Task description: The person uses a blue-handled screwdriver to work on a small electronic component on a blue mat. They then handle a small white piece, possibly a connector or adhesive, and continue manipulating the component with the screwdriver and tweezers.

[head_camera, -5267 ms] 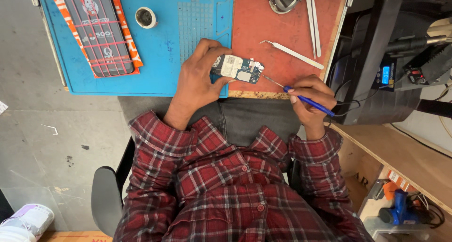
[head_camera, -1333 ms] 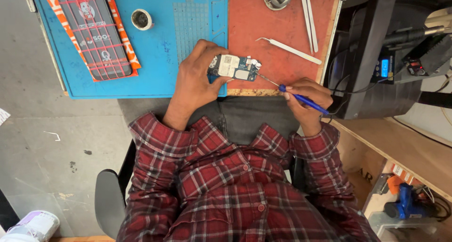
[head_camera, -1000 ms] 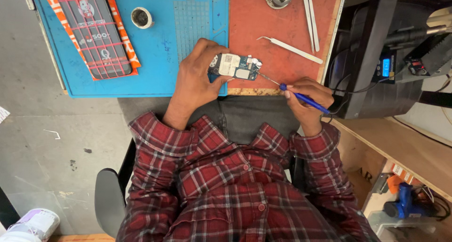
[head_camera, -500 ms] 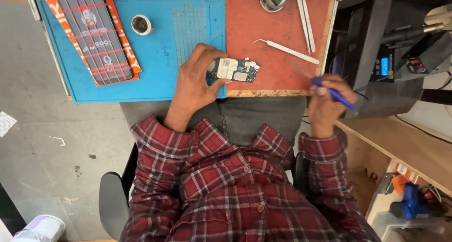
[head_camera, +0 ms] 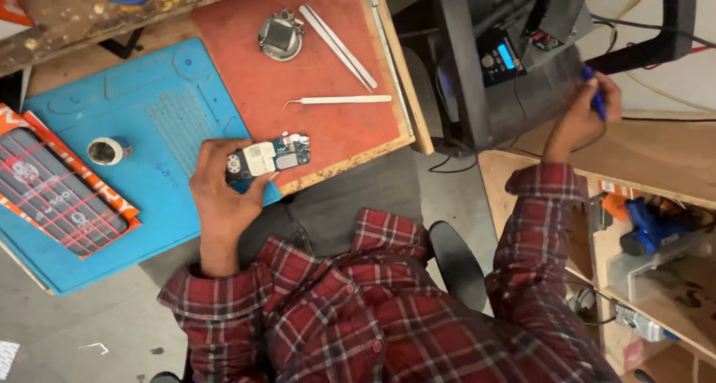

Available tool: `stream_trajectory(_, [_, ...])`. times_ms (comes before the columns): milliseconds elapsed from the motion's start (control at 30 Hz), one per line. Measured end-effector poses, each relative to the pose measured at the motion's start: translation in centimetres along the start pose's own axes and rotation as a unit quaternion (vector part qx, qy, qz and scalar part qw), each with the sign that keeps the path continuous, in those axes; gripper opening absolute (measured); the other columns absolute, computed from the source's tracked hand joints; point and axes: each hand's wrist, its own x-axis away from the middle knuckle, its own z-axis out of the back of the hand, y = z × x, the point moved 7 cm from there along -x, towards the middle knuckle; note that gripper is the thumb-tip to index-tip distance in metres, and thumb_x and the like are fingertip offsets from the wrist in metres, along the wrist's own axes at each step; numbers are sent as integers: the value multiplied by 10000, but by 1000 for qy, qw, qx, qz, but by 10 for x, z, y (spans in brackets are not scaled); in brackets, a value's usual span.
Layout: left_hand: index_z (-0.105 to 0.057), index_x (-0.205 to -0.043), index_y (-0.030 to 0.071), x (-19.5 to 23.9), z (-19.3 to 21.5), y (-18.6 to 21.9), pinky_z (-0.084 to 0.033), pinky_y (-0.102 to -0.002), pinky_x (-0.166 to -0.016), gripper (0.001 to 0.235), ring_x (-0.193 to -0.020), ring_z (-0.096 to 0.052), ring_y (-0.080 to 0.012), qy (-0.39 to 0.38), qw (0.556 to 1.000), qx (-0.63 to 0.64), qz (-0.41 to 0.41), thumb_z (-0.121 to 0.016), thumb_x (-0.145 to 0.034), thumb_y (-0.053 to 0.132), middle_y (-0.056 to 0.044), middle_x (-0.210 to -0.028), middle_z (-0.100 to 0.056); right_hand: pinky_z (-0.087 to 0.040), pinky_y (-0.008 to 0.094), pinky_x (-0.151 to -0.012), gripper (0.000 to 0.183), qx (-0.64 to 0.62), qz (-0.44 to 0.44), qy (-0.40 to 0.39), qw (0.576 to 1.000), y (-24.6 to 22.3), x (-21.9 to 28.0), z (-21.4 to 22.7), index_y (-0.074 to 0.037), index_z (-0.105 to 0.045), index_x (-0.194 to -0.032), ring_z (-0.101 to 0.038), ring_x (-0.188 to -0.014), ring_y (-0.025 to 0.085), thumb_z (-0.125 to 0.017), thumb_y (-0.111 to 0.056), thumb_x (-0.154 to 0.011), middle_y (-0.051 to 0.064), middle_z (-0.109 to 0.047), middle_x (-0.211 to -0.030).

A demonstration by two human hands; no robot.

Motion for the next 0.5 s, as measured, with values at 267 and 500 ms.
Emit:
stream_trajectory(267, [-672, -1156, 35, -2, -1, 1, -560, -386, -827, 498, -999, -700, -321, 7, 1000, -5, 2, -932, -735, 85, -142, -1118, -659, -530, 237, -615, 140, -87, -116, -11, 989, 26, -25, -38, 16, -703, -1102, -648, -730, 122, -701, -114, -1049, 78, -706, -898])
stream_trajectory(500, [-679, -1166, 54, -2, 0, 1, -563, -396, -868, 490, -1015, -691, -330, 19, 999, 31, -27, -901, -728, 55, -138, -1121, -676, -569, 353, -969, 306, -30, 26, -109, 993, -24, -37, -77, 37, -667, -1304, -682, -1082, 216, -719, -203, -1122, 144, -725, -1221])
